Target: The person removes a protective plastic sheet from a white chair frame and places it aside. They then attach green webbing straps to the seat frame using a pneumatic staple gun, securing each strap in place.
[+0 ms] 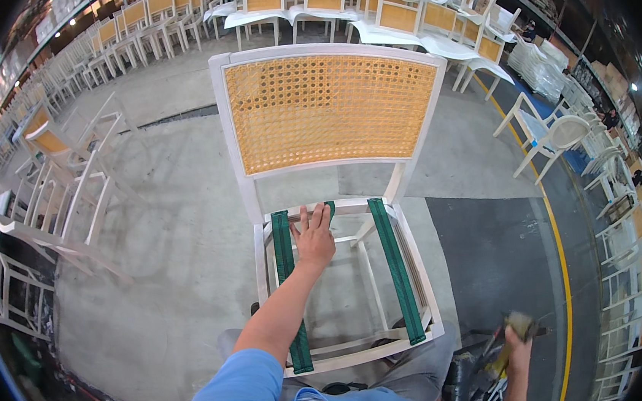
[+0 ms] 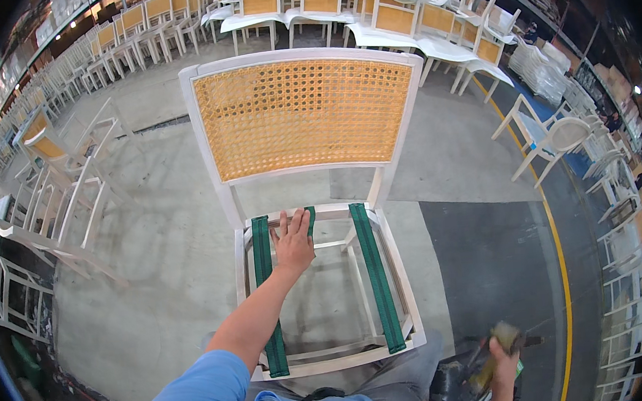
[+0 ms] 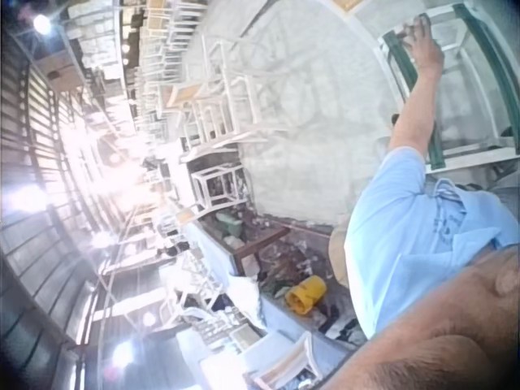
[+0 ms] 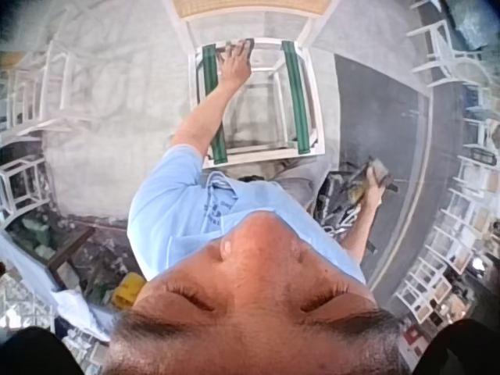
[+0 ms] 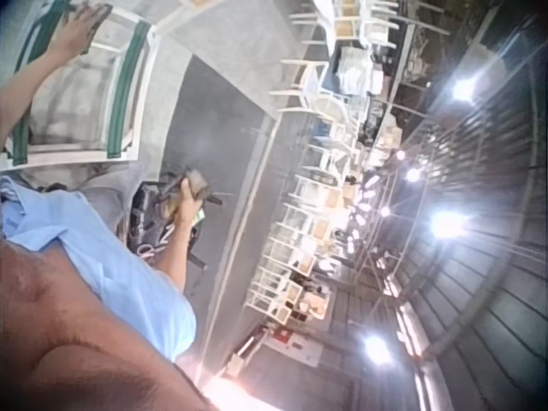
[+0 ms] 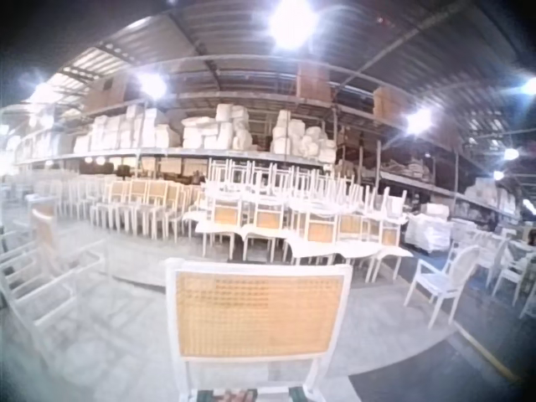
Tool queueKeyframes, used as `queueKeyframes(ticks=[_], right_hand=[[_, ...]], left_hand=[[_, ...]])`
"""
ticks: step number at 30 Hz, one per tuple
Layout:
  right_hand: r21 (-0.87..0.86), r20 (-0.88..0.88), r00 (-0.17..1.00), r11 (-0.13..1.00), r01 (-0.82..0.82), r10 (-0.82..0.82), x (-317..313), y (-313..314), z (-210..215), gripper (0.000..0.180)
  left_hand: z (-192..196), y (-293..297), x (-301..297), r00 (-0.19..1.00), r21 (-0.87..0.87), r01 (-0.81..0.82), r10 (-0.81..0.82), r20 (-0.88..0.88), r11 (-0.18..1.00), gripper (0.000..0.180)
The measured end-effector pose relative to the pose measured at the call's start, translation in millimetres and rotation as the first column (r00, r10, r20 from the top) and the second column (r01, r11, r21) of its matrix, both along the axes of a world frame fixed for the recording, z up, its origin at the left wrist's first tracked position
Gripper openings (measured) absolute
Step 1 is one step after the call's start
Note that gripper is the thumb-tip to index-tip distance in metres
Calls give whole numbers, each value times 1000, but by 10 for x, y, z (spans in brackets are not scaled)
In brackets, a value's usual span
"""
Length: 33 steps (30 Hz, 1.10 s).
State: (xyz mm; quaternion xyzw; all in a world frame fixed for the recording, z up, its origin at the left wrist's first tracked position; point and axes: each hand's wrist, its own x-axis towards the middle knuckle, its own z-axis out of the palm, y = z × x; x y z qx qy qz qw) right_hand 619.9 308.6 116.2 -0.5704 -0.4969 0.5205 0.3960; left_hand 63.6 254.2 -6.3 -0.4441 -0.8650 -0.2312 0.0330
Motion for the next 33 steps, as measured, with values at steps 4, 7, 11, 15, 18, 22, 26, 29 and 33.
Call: queueKeyframes(ticks=[4, 7, 11, 15, 18, 22, 26, 29, 33], right_hand=[[-173, -15, 951, 936, -306, 308, -1373, 228, 950, 37], [-158, -95, 851, 836, -525, 516, -2474, 418, 871, 32], [-236, -118, 733, 698, -676, 670, -3935, 538, 584, 30], [-275, -57, 739, 701, -658, 672, -4665, 714, 181, 29], [-312, -10, 755, 715, -626, 656, -4888, 791, 14, 30], [-332, 15, 737, 699, -634, 676, -5034, 785, -116, 29], [-323, 58, 737, 712, -624, 673, -5063, 799, -183, 27], [-294, 65, 726, 709, -641, 684, -5080, 782, -201, 27], [-300, 95, 727, 716, -630, 680, -5113, 741, -228, 27]], left_hand=[[-45, 32, -4, 999, 62, 12, -14, 42, 998, 71], [-12, 55, -10, 998, 53, 24, -27, 65, 998, 70], [-54, 10, -68, 996, 41, 20, -23, 91, 999, 70], [-82, 25, -49, 994, 56, 33, -38, 101, 998, 73], [-109, 26, -52, 995, 58, 24, -30, 95, 998, 76], [-160, 11, -78, 997, 28, 3, -5, 72, 1000, 79], [-137, 36, -55, 997, 36, 7, -9, 77, 999, 79], [-129, 30, -62, 997, 29, 7, -9, 71, 1000, 79], [-117, 20, -77, 998, 48, 1, -4, 67, 999, 78]])
